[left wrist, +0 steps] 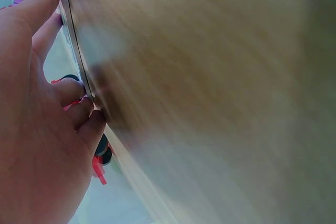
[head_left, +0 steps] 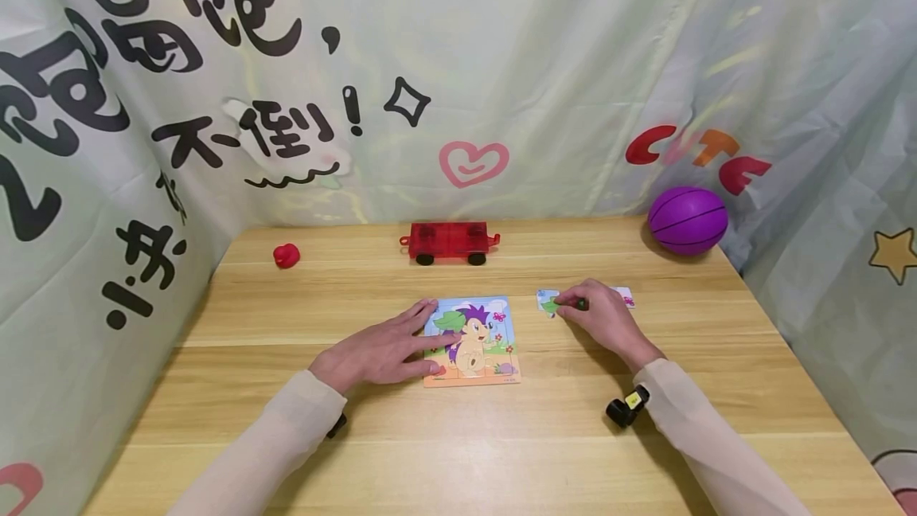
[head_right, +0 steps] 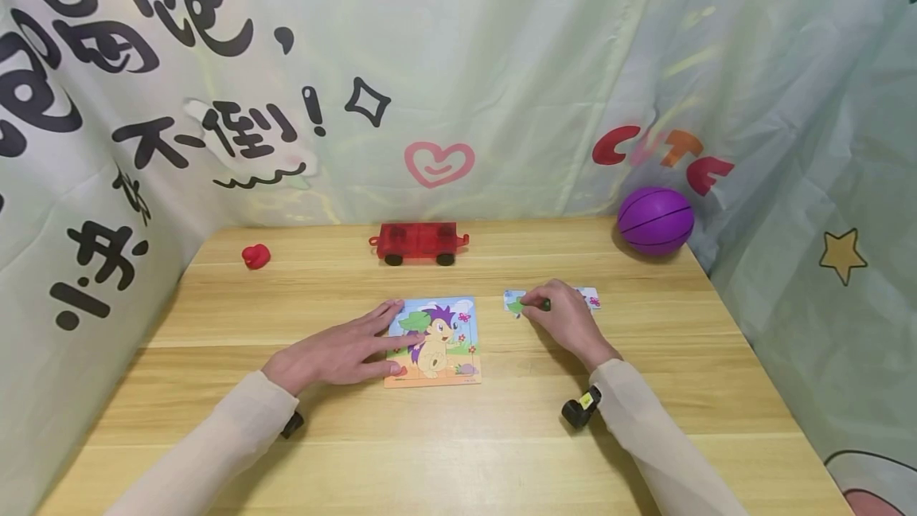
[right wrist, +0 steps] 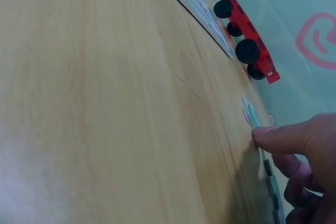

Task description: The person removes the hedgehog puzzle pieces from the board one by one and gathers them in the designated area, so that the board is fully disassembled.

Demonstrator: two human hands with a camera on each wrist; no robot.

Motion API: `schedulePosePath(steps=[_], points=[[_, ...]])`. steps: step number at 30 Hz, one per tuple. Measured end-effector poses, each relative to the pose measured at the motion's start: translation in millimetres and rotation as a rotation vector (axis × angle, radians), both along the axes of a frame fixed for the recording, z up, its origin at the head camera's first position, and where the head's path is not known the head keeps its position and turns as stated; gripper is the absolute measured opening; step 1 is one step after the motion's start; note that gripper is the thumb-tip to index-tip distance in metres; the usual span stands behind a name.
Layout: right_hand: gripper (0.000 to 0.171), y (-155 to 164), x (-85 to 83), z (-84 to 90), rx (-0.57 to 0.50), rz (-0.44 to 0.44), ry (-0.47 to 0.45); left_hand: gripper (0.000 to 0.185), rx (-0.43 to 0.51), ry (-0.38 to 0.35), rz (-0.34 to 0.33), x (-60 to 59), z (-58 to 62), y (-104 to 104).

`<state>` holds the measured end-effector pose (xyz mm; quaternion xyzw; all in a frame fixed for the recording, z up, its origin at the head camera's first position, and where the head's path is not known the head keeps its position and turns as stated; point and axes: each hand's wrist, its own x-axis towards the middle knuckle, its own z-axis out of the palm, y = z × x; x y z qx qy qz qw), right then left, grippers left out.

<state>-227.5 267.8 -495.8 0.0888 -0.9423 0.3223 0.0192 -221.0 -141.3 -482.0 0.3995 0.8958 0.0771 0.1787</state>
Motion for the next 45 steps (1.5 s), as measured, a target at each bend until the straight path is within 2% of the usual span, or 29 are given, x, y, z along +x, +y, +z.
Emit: schedulePosePath(steps=[9,16,22,30,35,45], points=[[0.012,-3.2,-1.0,0.1,-0.002,0.022,0.015,0.064,0.004,0.005,-0.005,0.6,1.6,-0.7],[0.019,-14.0,5.2,9.7,-0.071,-0.007,0.004,0.064,0.007,-0.004,-0.005,1.0,3.0,-1.2],[0.021,-37.8,11.1,12.7,-0.125,0.101,-0.022,0.066,0.042,-0.02,-0.002,1.6,4.9,-0.9],[0.028,-58.7,14.5,6.1,-0.106,0.206,-0.117,0.058,0.094,0.003,-0.086,4.7,8.1,22.1],[0.031,-63.3,14.6,5.2,-0.073,0.255,-0.1,0.058,0.04,0.039,-0.115,7.5,7.2,34.2],[0.031,-68.5,14.3,7.1,-0.009,0.338,-0.067,0.059,-0.024,0.078,-0.116,11.0,4.1,37.5]])
